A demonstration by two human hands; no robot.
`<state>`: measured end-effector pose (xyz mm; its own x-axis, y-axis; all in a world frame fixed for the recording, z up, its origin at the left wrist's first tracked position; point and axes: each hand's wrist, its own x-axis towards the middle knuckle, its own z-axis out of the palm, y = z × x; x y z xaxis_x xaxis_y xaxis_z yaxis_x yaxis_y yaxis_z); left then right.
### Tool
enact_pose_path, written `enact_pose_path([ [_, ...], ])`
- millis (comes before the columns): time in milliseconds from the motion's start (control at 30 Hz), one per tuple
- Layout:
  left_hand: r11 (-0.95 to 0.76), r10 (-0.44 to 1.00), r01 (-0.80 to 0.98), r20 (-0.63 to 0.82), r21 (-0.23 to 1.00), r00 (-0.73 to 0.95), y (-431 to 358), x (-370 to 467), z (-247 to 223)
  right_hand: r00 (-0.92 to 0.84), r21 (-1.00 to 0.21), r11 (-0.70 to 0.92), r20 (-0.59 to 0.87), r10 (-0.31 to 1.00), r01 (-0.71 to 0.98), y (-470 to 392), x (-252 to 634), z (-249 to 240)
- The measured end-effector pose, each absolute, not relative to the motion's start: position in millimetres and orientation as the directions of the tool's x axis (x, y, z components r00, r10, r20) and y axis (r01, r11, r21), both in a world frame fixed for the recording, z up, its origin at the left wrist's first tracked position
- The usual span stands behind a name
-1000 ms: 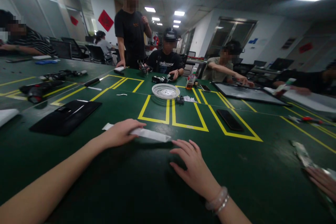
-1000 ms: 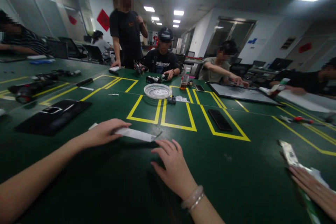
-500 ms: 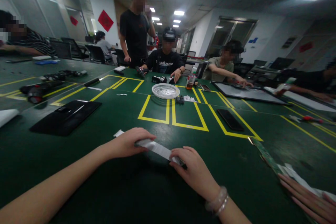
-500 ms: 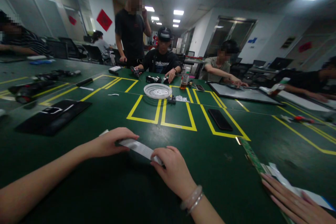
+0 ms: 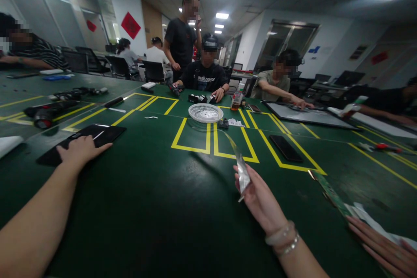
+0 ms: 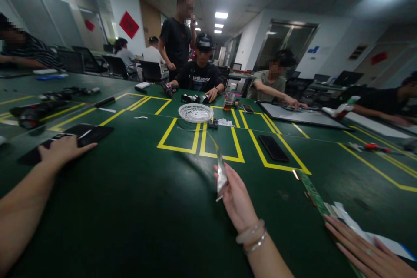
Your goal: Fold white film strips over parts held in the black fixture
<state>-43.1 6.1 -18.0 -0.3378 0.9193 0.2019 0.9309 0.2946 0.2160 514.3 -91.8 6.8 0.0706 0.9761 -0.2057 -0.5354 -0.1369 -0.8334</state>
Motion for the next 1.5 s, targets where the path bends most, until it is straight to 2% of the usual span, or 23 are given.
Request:
enact_pose_path([
  [133,0.51,0.833,0.846,0.154,0.158,-0.531,4.1,-46.9,-16.8,-0.025,-0.731,-0.248,-0.302,0.953,-0.636,-88.5,516.7,5.8],
  [333,0.434,0.886,0.885,0.094,0.169,-0.453,1.6,-25.6,3.6,-0.056,-0.612,-0.288,-0.369,0.928,-0.736,-86.5,518.1,11.1],
  [467,0.239,0.952,0.953,0.15,0.186,-0.268,6.0,11.1,17.6,-0.078,-0.593,-0.288,-0.355,0.932,-0.752,-86.5,520.0,10.6],
  [600,-0.144,0.966,0.975,0.237,0.17,0.101,2.6,75.1,22.5,-0.07,-0.635,-0.255,-0.301,0.951,-0.729,-86.5,522.7,8.3],
  [700,-0.395,0.907,0.899,0.24,0.19,0.347,-14.3,129.0,19.1,-0.067,-0.661,-0.239,-0.275,0.959,-0.711,-86.9,523.6,8.6],
  [833,-0.676,0.736,0.677,0.242,0.291,0.632,-45.4,187.4,11.5,-0.054,-0.637,-0.244,-0.302,0.952,-0.731,-87.4,522.3,12.0],
  [967,-0.763,0.638,0.56,0.231,0.324,0.735,-65.2,218.6,3.7,-0.013,-0.627,-0.208,-0.3,0.954,-0.751,-87.2,520.0,15.1],
  [1133,-0.764,0.634,0.559,0.214,0.321,0.744,-67.3,226.2,-6.9,0.008,-0.699,-0.161,-0.233,0.973,-0.697,-89.3,516.7,16.1],
  [1233,-0.756,0.645,0.584,0.185,0.295,0.742,-64.9,224.3,-10.5,0.041,-0.793,-0.094,-0.148,0.988,-0.602,-92.3,514.3,14.6],
  [1333,-0.795,0.605,0.571,0.219,0.202,0.765,-64.8,223.3,-10.8,0.053,-0.917,-0.024,-0.049,0.997,-0.399,-95.0,512.9,10.9],
  [1433,-0.887,0.439,0.461,0.369,0.032,0.819,-70.7,223.5,-6.9,-0.012,-0.989,0.145,0.145,0.989,0.006,-97.7,512.0,6.9],
  [1500,-0.92,0.281,0.379,0.506,-0.1,0.815,-78.0,223.7,-2.0,-0.17,-0.876,0.334,0.291,0.941,0.348,-100.8,510.2,6.0],
])
